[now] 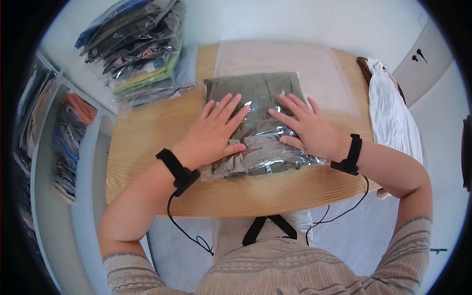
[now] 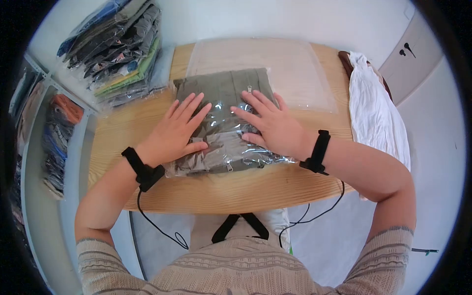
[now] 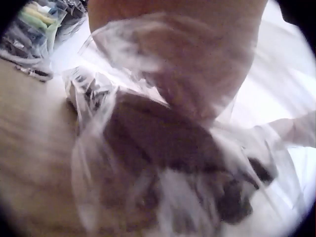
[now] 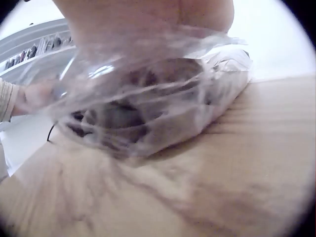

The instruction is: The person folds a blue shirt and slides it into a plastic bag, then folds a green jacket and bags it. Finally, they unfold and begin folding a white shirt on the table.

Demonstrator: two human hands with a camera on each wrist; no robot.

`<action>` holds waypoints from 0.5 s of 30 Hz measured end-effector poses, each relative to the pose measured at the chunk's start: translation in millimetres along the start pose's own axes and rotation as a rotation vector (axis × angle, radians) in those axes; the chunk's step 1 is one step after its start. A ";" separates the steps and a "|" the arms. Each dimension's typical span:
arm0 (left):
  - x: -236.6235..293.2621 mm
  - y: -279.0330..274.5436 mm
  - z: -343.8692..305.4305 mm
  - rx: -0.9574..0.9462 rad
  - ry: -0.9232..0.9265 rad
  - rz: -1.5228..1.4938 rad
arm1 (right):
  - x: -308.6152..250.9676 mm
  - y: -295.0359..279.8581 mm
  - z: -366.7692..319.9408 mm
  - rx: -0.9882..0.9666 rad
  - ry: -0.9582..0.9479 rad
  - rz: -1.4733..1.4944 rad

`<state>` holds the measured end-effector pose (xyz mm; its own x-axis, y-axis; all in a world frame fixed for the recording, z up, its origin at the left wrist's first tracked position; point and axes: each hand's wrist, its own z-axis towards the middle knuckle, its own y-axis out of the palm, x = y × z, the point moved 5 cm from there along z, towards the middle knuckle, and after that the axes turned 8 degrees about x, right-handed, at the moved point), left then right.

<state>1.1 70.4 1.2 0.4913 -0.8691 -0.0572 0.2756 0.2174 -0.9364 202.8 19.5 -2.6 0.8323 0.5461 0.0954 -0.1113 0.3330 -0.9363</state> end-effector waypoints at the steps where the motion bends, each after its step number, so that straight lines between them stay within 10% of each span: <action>1: -3.5 2.4 2.1 -0.026 0.011 0.023 | 4.1 1.2 -0.1 -0.026 0.055 -0.044; 15: -28.9 45.4 9.3 -0.307 -0.066 -0.143 | 31.6 38.0 2.9 -0.260 0.095 0.260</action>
<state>7.1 109.5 -36.5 0.5206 -0.8484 0.0953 0.0893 -0.0569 -0.9944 223.3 51.7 -34.3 0.8424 0.5089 -0.1769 -0.1938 -0.0200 -0.9808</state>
